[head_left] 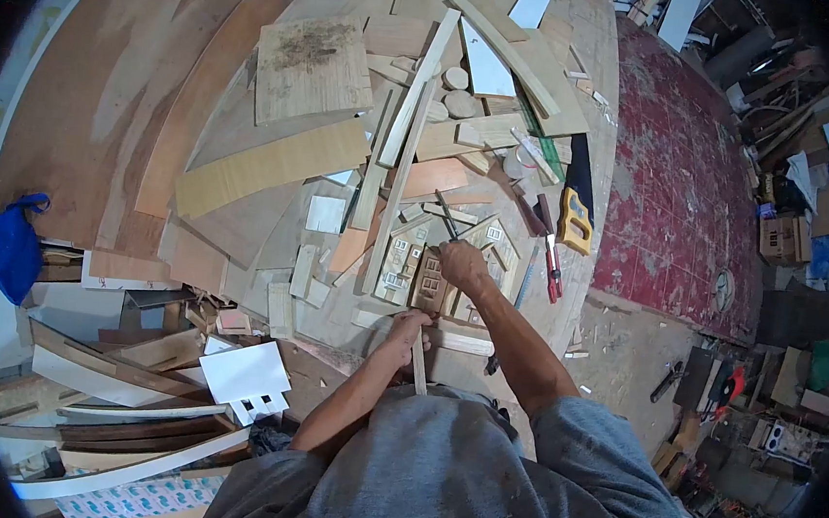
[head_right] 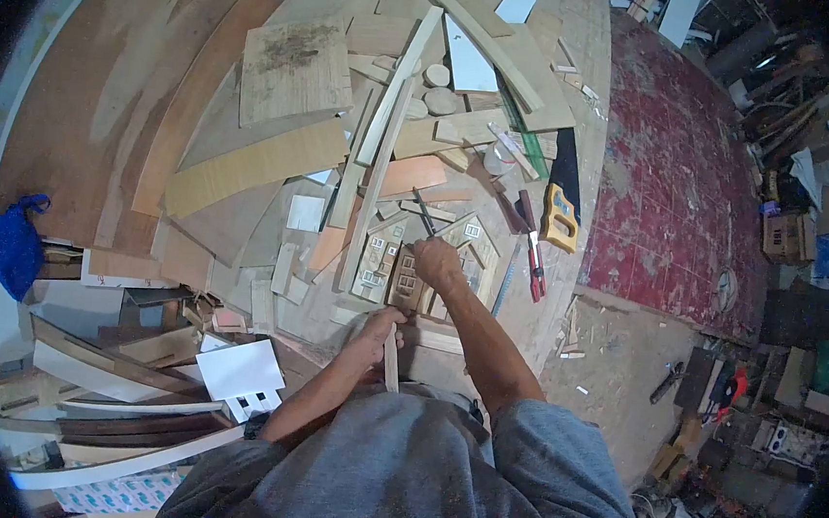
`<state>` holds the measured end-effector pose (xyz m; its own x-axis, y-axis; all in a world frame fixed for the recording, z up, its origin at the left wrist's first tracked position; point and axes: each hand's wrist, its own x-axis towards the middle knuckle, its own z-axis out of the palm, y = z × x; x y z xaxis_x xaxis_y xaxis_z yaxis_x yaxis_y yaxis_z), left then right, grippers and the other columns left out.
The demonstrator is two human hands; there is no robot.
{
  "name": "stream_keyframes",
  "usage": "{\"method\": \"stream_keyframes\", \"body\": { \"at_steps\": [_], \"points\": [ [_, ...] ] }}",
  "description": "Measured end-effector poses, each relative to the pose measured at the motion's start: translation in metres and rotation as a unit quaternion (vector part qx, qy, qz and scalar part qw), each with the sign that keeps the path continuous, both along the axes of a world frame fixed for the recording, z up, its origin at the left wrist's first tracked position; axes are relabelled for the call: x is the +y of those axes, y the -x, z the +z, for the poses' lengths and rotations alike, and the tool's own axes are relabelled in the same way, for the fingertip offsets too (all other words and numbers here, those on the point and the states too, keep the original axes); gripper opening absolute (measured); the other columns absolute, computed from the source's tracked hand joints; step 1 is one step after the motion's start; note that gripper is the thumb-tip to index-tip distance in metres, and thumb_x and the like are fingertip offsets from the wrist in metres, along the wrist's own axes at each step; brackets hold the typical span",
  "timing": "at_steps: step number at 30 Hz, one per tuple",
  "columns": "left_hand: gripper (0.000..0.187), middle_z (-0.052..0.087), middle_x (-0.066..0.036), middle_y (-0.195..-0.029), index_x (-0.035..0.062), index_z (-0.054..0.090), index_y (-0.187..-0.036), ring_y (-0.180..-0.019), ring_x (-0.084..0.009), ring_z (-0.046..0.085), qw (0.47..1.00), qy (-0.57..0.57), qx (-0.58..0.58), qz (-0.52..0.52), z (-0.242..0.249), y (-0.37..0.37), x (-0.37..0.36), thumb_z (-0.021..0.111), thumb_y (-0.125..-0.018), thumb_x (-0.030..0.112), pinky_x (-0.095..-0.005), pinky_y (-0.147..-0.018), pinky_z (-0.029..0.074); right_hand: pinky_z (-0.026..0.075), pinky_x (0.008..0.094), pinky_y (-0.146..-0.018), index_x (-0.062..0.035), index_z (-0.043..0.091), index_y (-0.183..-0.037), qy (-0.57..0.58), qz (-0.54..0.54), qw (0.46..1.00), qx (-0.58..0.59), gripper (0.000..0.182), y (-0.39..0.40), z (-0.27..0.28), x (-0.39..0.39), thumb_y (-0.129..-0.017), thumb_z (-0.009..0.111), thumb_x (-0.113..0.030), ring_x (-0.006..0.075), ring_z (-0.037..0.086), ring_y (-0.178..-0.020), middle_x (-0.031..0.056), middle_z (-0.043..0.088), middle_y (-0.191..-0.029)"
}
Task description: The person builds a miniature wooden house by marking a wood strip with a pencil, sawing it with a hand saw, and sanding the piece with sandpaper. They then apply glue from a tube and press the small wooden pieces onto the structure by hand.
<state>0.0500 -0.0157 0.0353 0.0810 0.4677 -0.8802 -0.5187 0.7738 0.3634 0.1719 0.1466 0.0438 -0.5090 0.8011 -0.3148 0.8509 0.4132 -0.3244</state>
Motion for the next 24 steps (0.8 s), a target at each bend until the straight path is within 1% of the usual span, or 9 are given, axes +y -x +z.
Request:
{"method": "stream_keyframes", "body": {
  "at_steps": [3,9,10,12,17,20,22,23,24],
  "points": [
    [0.012,0.055,-0.003,-0.077,0.0111,0.063,-0.094,-0.052,-0.0146,0.051,1.000,-0.005,-0.011,0.010,-0.003,-0.001,-0.003,0.063,-0.082,0.010,-0.0305,-0.046,0.047,0.057,0.0454,-0.073,-0.0034,0.067,-0.083,-0.048,0.002,0.998,0.043,0.017,-0.003,-0.005,-0.003,-0.086,0.055,-0.014,0.0356,0.070,-0.081,0.0202,0.070,-0.082],
    [0.017,0.057,-0.004,-0.084,0.0097,0.061,-0.099,-0.053,-0.0157,0.051,1.000,0.006,-0.001,0.018,-0.011,-0.003,-0.005,0.061,-0.082,0.010,-0.0315,-0.046,0.048,0.057,0.0449,-0.071,-0.0038,0.068,-0.083,-0.055,0.009,0.998,0.034,0.019,-0.004,-0.010,-0.005,-0.085,0.052,-0.013,0.0360,0.070,-0.079,0.0215,0.069,-0.081],
    [0.017,0.057,-0.004,-0.084,0.0097,0.061,-0.099,-0.053,-0.0157,0.051,1.000,0.001,0.000,0.016,-0.013,-0.003,-0.005,0.061,-0.082,0.010,-0.0315,-0.046,0.048,0.057,0.0449,-0.071,-0.0038,0.068,-0.083,-0.060,0.007,0.998,0.034,0.019,-0.003,-0.006,-0.006,-0.085,0.052,-0.013,0.0360,0.070,-0.079,0.0215,0.069,-0.081],
    [0.018,0.057,-0.005,-0.082,0.0085,0.061,-0.099,-0.053,-0.0160,0.051,1.000,-0.016,-0.014,0.021,-0.017,-0.003,-0.006,0.060,-0.081,0.010,-0.0320,-0.046,0.048,0.057,0.0427,-0.078,-0.0026,0.070,-0.088,-0.023,0.002,1.000,0.003,0.020,-0.002,-0.002,-0.007,-0.083,0.053,-0.012,0.0353,0.070,-0.090,0.0220,0.070,-0.089],
    [0.019,0.058,-0.005,-0.081,0.0084,0.062,-0.099,-0.054,-0.0169,0.051,0.999,-0.027,-0.025,0.028,-0.023,-0.003,-0.008,0.061,-0.080,0.012,-0.0328,-0.046,0.048,0.057,0.0431,-0.077,-0.0035,0.070,-0.089,-0.019,0.027,0.999,-0.020,0.020,0.001,0.002,-0.003,-0.085,0.052,-0.010,0.0350,0.070,-0.090,0.0212,0.070,-0.090],
    [0.021,0.059,-0.004,-0.081,0.0073,0.063,-0.101,-0.054,-0.0160,0.051,0.999,-0.015,-0.041,0.018,-0.015,-0.004,-0.015,0.063,-0.082,0.016,-0.0313,-0.048,0.047,0.056,0.0453,-0.078,-0.0028,0.070,-0.093,-0.028,-0.003,0.999,0.043,0.019,-0.001,0.022,-0.007,-0.085,0.055,-0.012,0.0369,0.069,-0.090,0.0198,0.070,-0.092],
    [0.026,0.060,-0.004,-0.081,0.0047,0.065,-0.103,-0.059,-0.0137,0.053,0.991,-0.068,0.112,0.019,-0.006,-0.004,-0.017,0.066,-0.086,0.025,-0.0296,-0.052,0.045,0.055,0.0479,-0.079,-0.0018,0.069,-0.102,-0.078,-0.119,0.964,0.226,0.022,-0.010,0.030,-0.016,-0.085,0.059,-0.014,0.0399,0.068,-0.090,0.0201,0.071,-0.096],
    [0.023,0.063,-0.003,-0.082,0.0069,0.067,-0.105,-0.065,-0.0150,0.056,0.990,-0.069,0.125,-0.013,-0.002,0.002,-0.012,0.065,-0.092,0.026,-0.0320,-0.059,0.047,0.054,0.0469,-0.082,0.0002,0.066,-0.113,0.028,-0.166,0.961,0.218,0.033,-0.014,0.059,-0.028,-0.086,0.064,-0.019,0.0403,0.067,-0.093,0.0234,0.070,-0.102],
    [0.025,0.062,-0.003,-0.083,0.0064,0.066,-0.104,-0.071,-0.0157,0.058,0.981,-0.105,0.163,-0.001,0.001,0.002,-0.005,0.065,-0.093,0.029,-0.0323,-0.064,0.048,0.054,0.0469,-0.082,0.0002,0.066,-0.113,0.035,-0.165,0.961,0.218,0.033,-0.021,0.062,-0.043,-0.086,0.064,-0.019,0.0403,0.067,-0.093,0.0234,0.070,-0.102]
  ]
}}
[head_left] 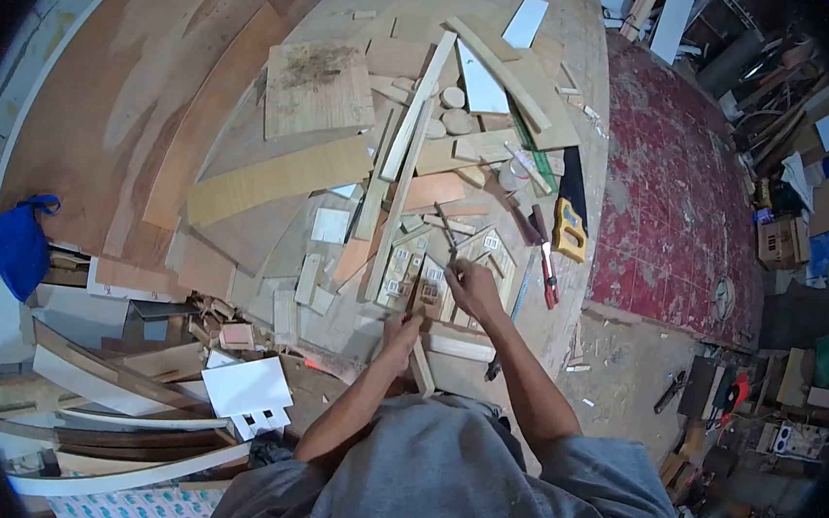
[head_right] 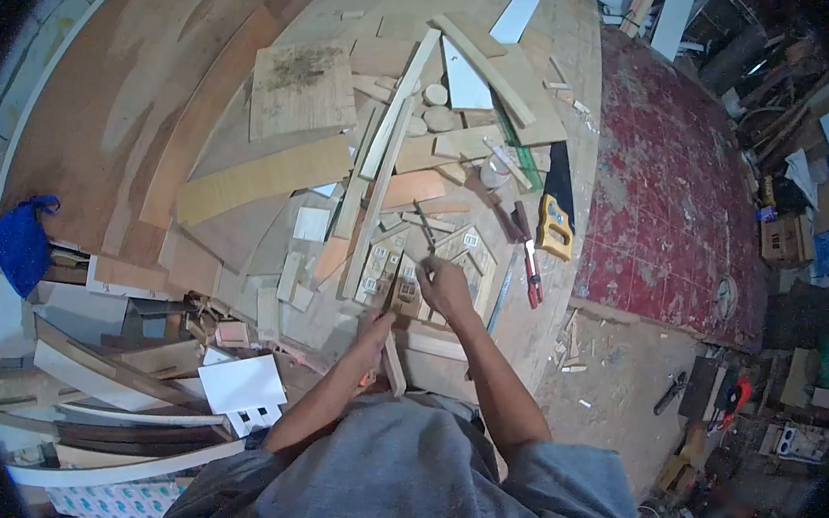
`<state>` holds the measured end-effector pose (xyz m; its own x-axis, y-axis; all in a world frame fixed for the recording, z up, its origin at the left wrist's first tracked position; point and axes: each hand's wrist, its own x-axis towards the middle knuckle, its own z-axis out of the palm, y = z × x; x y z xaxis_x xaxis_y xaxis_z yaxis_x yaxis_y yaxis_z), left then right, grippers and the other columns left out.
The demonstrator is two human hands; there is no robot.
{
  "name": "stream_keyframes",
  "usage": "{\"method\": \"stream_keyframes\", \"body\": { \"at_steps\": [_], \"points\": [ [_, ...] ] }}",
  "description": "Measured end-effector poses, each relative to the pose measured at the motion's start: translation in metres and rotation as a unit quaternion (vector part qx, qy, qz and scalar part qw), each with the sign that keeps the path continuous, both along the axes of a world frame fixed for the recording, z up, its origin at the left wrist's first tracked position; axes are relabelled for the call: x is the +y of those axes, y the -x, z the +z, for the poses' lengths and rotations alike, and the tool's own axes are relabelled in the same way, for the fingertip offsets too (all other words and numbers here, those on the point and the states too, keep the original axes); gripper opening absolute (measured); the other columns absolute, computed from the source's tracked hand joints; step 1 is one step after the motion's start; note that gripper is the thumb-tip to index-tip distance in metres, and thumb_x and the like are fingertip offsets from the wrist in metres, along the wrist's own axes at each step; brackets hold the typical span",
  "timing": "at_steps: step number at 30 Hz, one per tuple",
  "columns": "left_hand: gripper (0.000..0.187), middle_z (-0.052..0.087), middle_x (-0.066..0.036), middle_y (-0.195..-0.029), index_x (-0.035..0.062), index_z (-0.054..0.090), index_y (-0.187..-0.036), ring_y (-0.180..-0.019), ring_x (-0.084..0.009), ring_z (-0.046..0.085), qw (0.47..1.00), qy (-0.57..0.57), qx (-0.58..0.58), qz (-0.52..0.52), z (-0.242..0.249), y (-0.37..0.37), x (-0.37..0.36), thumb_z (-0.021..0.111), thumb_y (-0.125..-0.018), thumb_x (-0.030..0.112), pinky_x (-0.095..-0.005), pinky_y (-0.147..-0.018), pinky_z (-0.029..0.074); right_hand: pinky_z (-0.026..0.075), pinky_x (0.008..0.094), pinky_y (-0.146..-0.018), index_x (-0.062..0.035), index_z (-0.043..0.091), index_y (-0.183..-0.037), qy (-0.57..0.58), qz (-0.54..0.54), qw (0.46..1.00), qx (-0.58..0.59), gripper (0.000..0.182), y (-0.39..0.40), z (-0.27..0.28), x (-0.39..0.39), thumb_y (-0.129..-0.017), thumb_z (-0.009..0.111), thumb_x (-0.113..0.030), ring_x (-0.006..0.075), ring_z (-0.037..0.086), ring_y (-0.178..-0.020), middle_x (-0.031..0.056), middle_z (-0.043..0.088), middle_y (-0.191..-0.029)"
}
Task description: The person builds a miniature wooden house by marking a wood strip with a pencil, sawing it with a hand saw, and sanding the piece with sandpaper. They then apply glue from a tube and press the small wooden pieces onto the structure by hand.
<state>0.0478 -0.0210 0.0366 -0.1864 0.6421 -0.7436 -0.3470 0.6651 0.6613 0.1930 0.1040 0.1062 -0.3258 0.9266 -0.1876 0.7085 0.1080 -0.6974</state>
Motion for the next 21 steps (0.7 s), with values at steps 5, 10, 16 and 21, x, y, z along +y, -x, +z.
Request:
{"method": "stream_keyframes", "body": {
  "at_steps": [5,10,16,21],
  "points": [
    [0.036,0.061,-0.007,-0.099,0.0035,0.060,-0.113,-0.093,-0.0224,0.059,0.989,0.021,-0.140,0.045,0.051,0.008,0.043,0.059,-0.095,0.035,-0.0356,-0.086,0.048,0.055,0.0395,-0.084,0.0025,0.055,-0.129,0.178,0.024,0.977,0.115,0.057,-0.022,0.012,-0.110,-0.085,0.072,-0.030,0.0317,0.069,-0.095,0.0221,0.068,-0.108],
    [0.041,0.061,-0.009,-0.109,0.0028,0.052,-0.128,-0.102,-0.0237,0.058,0.965,-0.083,-0.244,0.040,0.060,-0.003,0.045,0.054,-0.090,0.016,-0.0393,-0.097,0.044,0.053,0.0331,-0.077,0.0073,0.054,-0.126,0.279,-0.093,0.894,0.339,0.045,-0.025,0.008,-0.122,-0.091,0.069,-0.016,0.0193,0.066,-0.088,0.0142,0.068,-0.105],
    [0.059,0.061,-0.010,-0.111,0.0073,0.044,-0.140,-0.097,-0.0216,0.062,0.983,-0.108,-0.102,-0.106,0.043,-0.005,0.032,0.062,-0.085,-0.006,-0.0406,-0.087,0.052,0.054,0.0339,-0.080,0.0047,0.054,-0.127,0.304,-0.160,0.869,0.355,0.037,-0.035,-0.004,-0.130,-0.098,0.059,-0.017,0.0184,0.065,-0.090,0.0122,0.066,-0.106],
    [0.067,0.061,-0.011,-0.111,0.0110,0.037,-0.143,-0.098,-0.0224,0.062,0.983,-0.128,-0.107,-0.078,0.033,0.002,0.046,0.067,-0.085,-0.004,-0.0373,-0.079,0.054,0.056,0.0343,-0.083,0.0001,0.049,-0.135,0.386,-0.231,0.749,0.486,0.039,-0.052,-0.002,-0.140,-0.100,0.052,-0.015,0.0223,0.065,-0.094,0.0126,0.064,-0.107]
  ]
}}
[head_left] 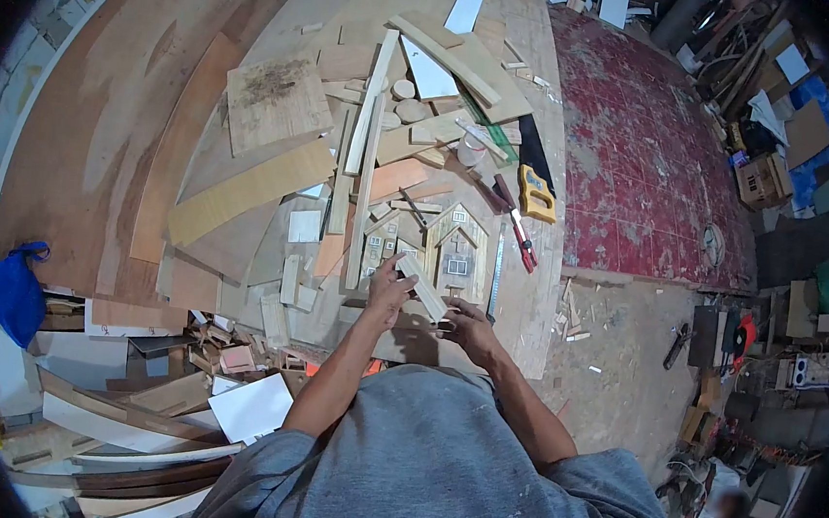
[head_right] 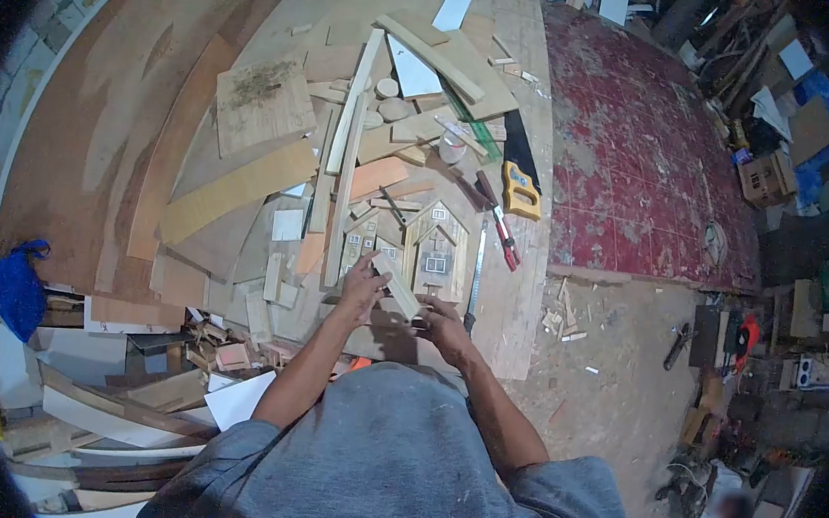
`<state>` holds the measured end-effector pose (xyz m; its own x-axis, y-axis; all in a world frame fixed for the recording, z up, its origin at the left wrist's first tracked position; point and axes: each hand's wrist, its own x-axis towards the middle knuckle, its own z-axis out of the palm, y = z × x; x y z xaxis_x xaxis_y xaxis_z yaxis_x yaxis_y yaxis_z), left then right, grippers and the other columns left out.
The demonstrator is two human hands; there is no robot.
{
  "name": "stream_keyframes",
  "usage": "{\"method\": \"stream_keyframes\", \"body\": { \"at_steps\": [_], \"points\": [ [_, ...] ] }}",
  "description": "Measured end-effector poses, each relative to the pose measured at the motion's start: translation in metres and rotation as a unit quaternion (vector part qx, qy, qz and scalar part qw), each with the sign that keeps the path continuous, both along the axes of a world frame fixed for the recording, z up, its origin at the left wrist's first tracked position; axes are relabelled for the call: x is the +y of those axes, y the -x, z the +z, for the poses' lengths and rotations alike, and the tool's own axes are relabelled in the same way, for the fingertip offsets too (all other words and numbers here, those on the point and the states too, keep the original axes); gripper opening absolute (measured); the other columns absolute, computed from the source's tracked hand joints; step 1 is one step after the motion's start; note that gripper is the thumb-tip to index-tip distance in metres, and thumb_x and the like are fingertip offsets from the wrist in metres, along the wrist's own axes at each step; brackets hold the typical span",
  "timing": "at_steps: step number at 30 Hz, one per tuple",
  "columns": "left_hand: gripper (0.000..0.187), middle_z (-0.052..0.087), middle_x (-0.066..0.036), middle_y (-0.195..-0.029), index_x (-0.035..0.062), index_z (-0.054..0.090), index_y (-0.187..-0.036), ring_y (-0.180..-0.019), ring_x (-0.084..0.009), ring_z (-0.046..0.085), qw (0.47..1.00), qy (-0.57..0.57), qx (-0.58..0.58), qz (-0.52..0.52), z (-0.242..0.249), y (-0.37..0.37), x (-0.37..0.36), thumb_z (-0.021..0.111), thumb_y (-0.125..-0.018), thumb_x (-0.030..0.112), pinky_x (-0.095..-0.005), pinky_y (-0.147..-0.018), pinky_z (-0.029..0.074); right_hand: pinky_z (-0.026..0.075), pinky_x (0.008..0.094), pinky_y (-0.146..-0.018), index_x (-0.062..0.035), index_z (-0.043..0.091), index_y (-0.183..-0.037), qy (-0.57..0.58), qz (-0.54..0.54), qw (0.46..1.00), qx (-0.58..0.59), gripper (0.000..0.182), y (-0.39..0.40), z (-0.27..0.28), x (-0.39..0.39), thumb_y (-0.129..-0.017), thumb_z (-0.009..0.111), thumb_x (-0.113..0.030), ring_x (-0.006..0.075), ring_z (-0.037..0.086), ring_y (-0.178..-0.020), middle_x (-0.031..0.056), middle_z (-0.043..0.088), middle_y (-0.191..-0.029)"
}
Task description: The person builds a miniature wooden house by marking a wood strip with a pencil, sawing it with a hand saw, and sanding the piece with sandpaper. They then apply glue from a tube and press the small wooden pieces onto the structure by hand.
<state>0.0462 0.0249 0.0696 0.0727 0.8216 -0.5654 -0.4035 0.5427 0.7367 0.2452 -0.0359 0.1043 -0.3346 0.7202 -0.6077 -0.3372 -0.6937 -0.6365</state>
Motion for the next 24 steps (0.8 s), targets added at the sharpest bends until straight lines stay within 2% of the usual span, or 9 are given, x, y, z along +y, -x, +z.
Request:
{"method": "stream_keyframes", "body": {
  "at_steps": [3,6,7,11,13,19,20,23,24],
  "points": [
    [0.061,0.061,-0.012,-0.111,0.0085,0.039,-0.139,-0.096,-0.0218,0.063,0.998,0.011,0.018,0.056,-0.005,-0.003,-0.003,0.068,-0.086,-0.003,-0.0373,-0.076,0.056,0.055,0.0333,-0.082,0.0004,0.046,-0.136,-0.061,-0.045,0.997,0.025,0.043,-0.002,-0.003,-0.001,-0.096,0.057,-0.008,0.0216,0.065,-0.094,0.0129,0.064,-0.108],
    [0.059,0.060,-0.013,-0.112,0.0059,0.038,-0.135,-0.098,-0.0223,0.064,0.997,0.032,-0.010,0.074,-0.013,-0.004,-0.013,0.068,-0.086,-0.003,-0.0382,-0.074,0.059,0.053,0.0315,-0.075,0.0004,0.046,-0.134,-0.105,-0.118,0.979,-0.128,0.048,0.003,-0.001,0.011,-0.089,0.065,0.002,0.0185,0.064,-0.093,0.0101,0.064,-0.107],
    [0.059,0.060,-0.013,-0.112,0.0059,0.038,-0.135,-0.098,-0.0223,0.064,0.997,0.031,-0.012,0.073,-0.008,-0.004,-0.018,0.068,-0.086,-0.003,-0.0382,-0.074,0.059,0.053,0.0315,-0.075,0.0004,0.046,-0.134,-0.107,-0.119,0.979,-0.129,0.048,0.001,-0.006,0.017,-0.089,0.065,0.002,0.0185,0.064,-0.093,0.0101,0.064,-0.107],
    [0.051,0.062,-0.013,-0.112,-0.0005,0.041,-0.131,-0.103,-0.0243,0.065,0.997,0.055,0.033,-0.033,0.009,-0.004,-0.044,0.068,-0.088,0.000,-0.0376,-0.076,0.062,0.051,0.0297,-0.072,0.0032,0.046,-0.130,-0.140,-0.185,0.963,-0.139,0.047,0.006,-0.015,0.043,-0.088,0.066,-0.003,0.0162,0.062,-0.083,0.0106,0.064,-0.100],
    [0.048,0.063,-0.015,-0.114,-0.0005,0.043,-0.133,-0.099,-0.0238,0.065,0.996,0.029,0.023,-0.078,-0.009,-0.007,-0.052,0.064,-0.091,0.003,-0.0366,-0.075,0.062,0.052,0.0303,-0.070,0.0035,0.047,-0.128,-0.134,-0.152,0.960,-0.191,0.045,0.011,-0.012,0.052,-0.088,0.067,-0.005,0.0166,0.061,-0.083,0.0113,0.064,-0.099],
    [0.044,0.062,-0.013,-0.110,-0.0036,0.046,-0.133,-0.098,-0.0212,0.064,0.998,0.065,0.000,-0.014,-0.045,-0.016,-0.060,0.063,-0.093,0.005,-0.0331,-0.080,0.060,0.050,0.0272,-0.058,0.0016,0.051,-0.130,-0.222,-0.016,0.931,-0.289,0.046,0.015,-0.058,0.075,-0.088,0.067,-0.009,0.0145,0.062,-0.076,0.0104,0.066,-0.096],
    [0.043,0.062,-0.012,-0.110,-0.0034,0.047,-0.131,-0.097,-0.0201,0.064,0.997,0.071,-0.017,0.010,-0.047,-0.018,-0.060,0.064,-0.093,0.007,-0.0324,-0.082,0.060,0.053,0.0276,-0.060,0.0015,0.050,-0.133,-0.274,0.017,0.893,-0.357,0.049,0.012,-0.071,0.084,-0.088,0.067,-0.009,0.0144,0.062,-0.072,0.0116,0.067,-0.095],
    [0.041,0.060,-0.013,-0.112,-0.0054,0.047,-0.130,-0.098,-0.0213,0.063,0.993,0.085,-0.045,0.075,-0.054,-0.026,-0.062,0.062,-0.094,0.005,-0.0326,-0.086,0.058,0.055,0.0283,-0.063,-0.0002,0.051,-0.133,-0.318,0.086,0.852,-0.408,0.048,0.009,-0.065,0.106,-0.089,0.066,-0.010,0.0134,0.064,-0.073,0.0126,0.067,-0.096],
    [0.041,0.060,-0.013,-0.112,-0.0054,0.047,-0.130,-0.098,-0.0213,0.063,0.992,0.087,-0.046,0.077,-0.051,-0.028,-0.061,0.062,-0.094,0.005,-0.0326,-0.086,0.058,0.057,0.0342,-0.072,-0.0030,0.055,-0.131,-0.303,0.092,0.846,-0.429,0.047,0.013,-0.065,0.112,-0.085,0.065,-0.005,0.0209,0.067,-0.081,0.0152,0.068,-0.095]
  ]
}}
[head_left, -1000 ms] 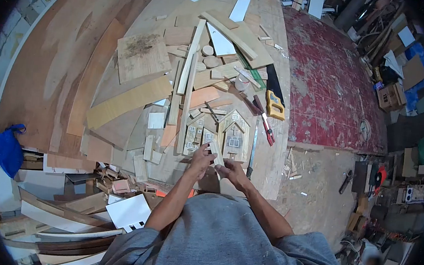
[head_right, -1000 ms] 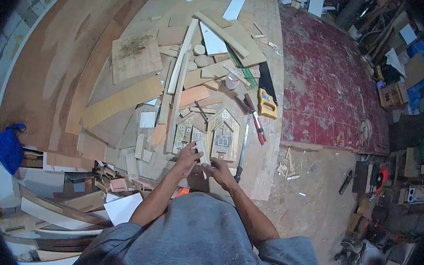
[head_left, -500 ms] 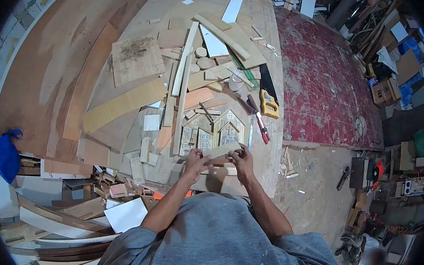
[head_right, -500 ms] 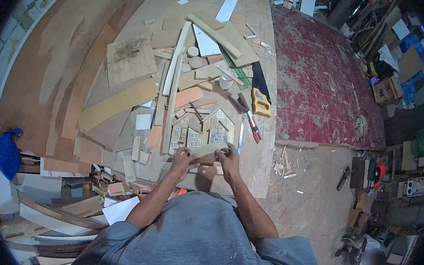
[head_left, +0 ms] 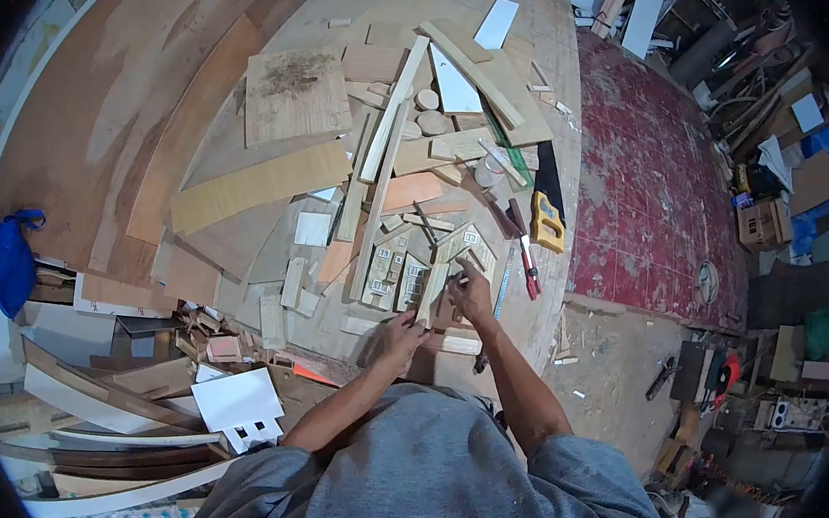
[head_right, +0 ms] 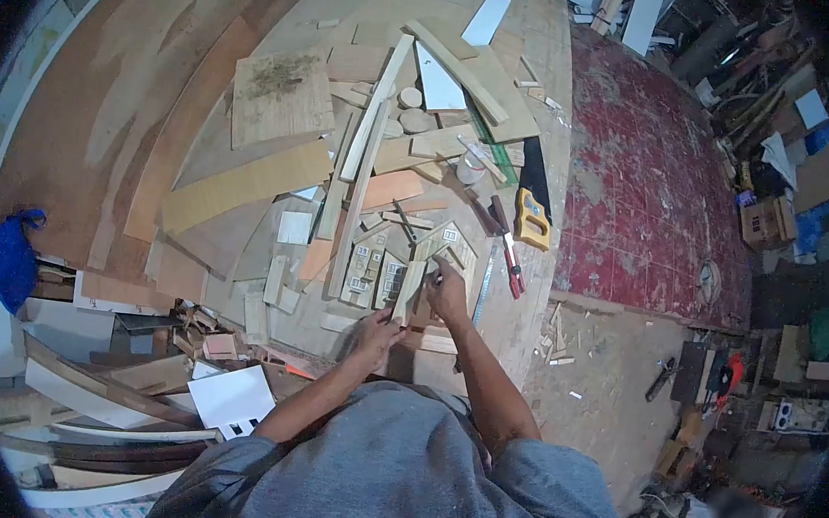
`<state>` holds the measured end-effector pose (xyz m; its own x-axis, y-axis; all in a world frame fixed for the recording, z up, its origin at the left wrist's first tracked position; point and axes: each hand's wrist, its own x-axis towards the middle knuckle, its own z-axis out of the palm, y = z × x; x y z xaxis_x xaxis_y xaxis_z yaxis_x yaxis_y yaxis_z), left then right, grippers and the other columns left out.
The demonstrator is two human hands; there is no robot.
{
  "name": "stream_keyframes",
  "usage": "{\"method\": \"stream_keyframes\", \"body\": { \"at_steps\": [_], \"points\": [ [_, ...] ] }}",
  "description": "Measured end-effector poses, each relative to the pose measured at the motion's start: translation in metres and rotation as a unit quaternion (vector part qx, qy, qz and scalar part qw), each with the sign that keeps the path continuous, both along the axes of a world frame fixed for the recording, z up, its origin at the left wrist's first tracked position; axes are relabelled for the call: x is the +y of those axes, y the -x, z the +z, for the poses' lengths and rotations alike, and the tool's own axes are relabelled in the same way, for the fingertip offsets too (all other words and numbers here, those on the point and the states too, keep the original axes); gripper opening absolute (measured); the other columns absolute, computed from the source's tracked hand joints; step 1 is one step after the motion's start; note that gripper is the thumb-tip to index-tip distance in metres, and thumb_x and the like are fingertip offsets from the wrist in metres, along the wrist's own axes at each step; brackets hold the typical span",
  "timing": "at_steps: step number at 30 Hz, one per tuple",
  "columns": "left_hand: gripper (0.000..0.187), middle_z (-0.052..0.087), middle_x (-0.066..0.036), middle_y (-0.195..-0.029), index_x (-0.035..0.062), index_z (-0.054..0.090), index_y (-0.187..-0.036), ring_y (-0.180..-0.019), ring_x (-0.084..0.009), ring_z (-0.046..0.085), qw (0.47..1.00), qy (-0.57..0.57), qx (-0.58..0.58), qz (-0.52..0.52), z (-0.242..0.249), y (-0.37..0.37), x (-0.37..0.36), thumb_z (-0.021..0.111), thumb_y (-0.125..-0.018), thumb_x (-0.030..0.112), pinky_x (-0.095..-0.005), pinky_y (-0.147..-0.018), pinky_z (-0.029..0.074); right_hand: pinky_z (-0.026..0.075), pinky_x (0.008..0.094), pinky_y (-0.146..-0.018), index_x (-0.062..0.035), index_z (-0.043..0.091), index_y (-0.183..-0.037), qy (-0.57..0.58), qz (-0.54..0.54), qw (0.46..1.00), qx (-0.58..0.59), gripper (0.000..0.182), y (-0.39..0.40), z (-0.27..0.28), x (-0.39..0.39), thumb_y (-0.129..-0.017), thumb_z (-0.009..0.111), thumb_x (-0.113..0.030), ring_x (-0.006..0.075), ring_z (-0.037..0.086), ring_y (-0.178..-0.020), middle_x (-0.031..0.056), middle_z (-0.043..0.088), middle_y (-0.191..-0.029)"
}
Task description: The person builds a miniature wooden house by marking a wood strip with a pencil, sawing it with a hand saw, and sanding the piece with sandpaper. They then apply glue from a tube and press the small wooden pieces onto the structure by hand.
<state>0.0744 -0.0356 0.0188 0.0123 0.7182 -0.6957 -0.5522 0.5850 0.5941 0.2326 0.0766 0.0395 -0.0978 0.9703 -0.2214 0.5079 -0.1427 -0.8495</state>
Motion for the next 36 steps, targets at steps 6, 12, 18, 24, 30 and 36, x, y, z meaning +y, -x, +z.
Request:
{"method": "stream_keyframes", "body": {
  "at_steps": [6,12,18,24,30,36],
  "points": [
    [0.043,0.056,-0.016,-0.118,-0.0070,0.045,-0.132,-0.102,-0.0236,0.062,0.999,0.012,0.024,0.044,-0.011,-0.014,0.004,0.062,-0.094,0.002,-0.0340,-0.091,0.058,0.053,0.0406,-0.086,-0.0071,0.065,-0.119,-0.151,0.156,0.954,-0.208,0.039,-0.006,-0.001,0.039,-0.080,0.062,-0.005,0.0355,0.062,-0.096,0.0207,0.063,-0.107],
    [0.042,0.060,-0.015,-0.111,-0.0081,0.051,-0.130,-0.091,-0.0212,0.065,0.994,0.019,0.084,0.071,-0.004,-0.024,0.008,0.064,-0.093,0.004,-0.0285,-0.080,0.058,0.050,0.0446,-0.087,-0.0148,0.072,-0.110,-0.145,0.212,0.933,-0.254,0.030,-0.001,0.025,0.055,-0.081,0.065,-0.013,0.0371,0.058,-0.099,0.0184,0.061,-0.100],
    [0.037,0.069,-0.012,-0.087,-0.0011,0.067,-0.117,-0.083,-0.0221,0.068,0.938,-0.020,0.339,0.062,-0.036,-0.041,0.008,0.075,-0.083,0.010,-0.0348,-0.073,0.054,0.049,0.0472,-0.087,-0.0143,0.074,-0.103,-0.162,0.228,0.906,-0.316,0.023,0.007,0.030,0.062,-0.085,0.068,-0.028,0.0356,0.057,-0.099,0.0152,0.061,-0.098],
    [0.023,0.067,-0.012,-0.084,-0.0011,0.063,-0.094,-0.076,-0.0243,0.066,0.866,0.016,0.499,0.009,0.006,-0.045,0.016,0.077,-0.079,0.008,-0.0377,-0.071,0.052,0.048,0.0473,-0.085,-0.0120,0.074,-0.098,-0.174,0.209,0.913,-0.305,0.025,0.009,0.020,0.065,-0.085,0.070,-0.033,0.0343,0.057,-0.099,0.0135,0.061,-0.097],
    [0.022,0.062,-0.013,-0.093,-0.0014,0.057,-0.098,-0.088,-0.0228,0.064,0.948,0.080,0.306,0.043,-0.001,-0.038,0.017,0.073,-0.084,0.003,-0.0339,-0.074,0.058,0.047,0.0476,-0.084,-0.0126,0.072,-0.101,-0.186,0.209,0.916,-0.289,0.023,0.006,0.016,0.064,-0.086,0.067,-0.029,0.0347,0.057,-0.099,0.0137,0.061,-0.096],
    [0.018,0.055,-0.015,-0.107,-0.0043,0.052,-0.102,-0.091,-0.0241,0.062,0.972,0.080,0.204,0.079,-0.004,-0.035,0.015,0.063,-0.088,-0.006,-0.0353,-0.082,0.061,0.047,0.0480,-0.085,-0.0127,0.072,-0.100,-0.168,0.213,0.918,-0.288,0.023,0.008,0.017,0.064,-0.086,0.065,-0.030,0.0343,0.057,-0.101,0.0135,0.062,-0.099]
  ]
}}
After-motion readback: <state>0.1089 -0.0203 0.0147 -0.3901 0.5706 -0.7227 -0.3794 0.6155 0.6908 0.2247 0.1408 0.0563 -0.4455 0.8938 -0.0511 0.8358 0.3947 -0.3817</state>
